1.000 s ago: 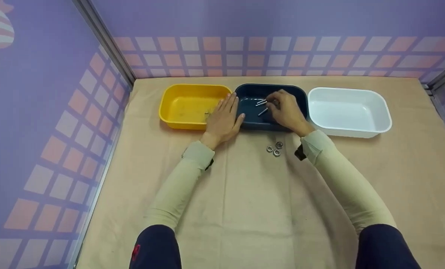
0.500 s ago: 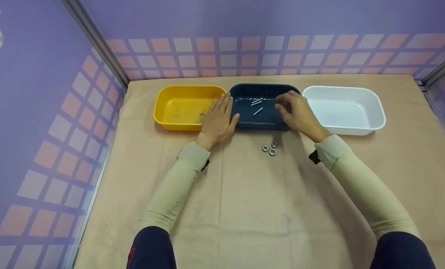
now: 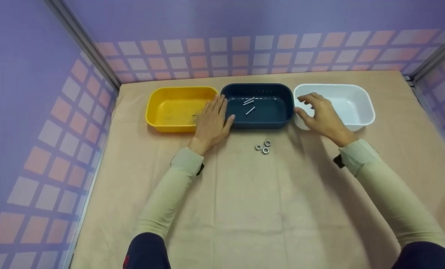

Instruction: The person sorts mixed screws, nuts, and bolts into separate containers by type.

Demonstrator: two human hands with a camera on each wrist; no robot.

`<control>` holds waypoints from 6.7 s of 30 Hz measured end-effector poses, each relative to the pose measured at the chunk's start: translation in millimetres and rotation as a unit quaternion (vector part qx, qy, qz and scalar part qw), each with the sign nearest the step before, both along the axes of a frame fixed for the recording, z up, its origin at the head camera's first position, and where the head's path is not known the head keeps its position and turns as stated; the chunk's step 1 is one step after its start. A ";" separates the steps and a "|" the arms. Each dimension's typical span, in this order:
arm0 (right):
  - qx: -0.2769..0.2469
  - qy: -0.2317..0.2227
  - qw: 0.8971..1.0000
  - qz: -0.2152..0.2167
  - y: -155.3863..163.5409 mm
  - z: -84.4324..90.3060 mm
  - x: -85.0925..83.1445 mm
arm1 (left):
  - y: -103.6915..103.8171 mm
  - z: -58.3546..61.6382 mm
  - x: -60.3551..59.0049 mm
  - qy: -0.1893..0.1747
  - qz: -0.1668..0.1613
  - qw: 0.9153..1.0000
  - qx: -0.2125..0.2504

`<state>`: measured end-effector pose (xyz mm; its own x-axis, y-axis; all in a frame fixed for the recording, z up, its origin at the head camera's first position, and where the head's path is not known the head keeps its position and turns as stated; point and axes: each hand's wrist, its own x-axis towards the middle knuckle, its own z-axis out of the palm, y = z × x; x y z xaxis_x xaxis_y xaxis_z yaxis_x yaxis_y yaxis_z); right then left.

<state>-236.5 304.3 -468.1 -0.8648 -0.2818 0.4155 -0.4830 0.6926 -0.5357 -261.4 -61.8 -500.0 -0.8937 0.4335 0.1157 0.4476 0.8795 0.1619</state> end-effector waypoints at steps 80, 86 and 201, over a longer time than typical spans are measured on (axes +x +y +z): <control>0.142 -0.158 0.962 -0.173 160.0 -45.7 32.2 | 60.0 -28.8 34.0 -0.205 -0.147 0.947 0.199; 0.152 -0.135 0.964 -0.172 162.7 -46.4 34.1 | 57.6 -28.8 26.9 -0.212 -0.180 0.934 0.226; 0.155 -0.145 0.963 -0.164 147.6 -41.6 20.6 | 191.1 61.6 -23.6 -0.095 -0.113 0.962 0.232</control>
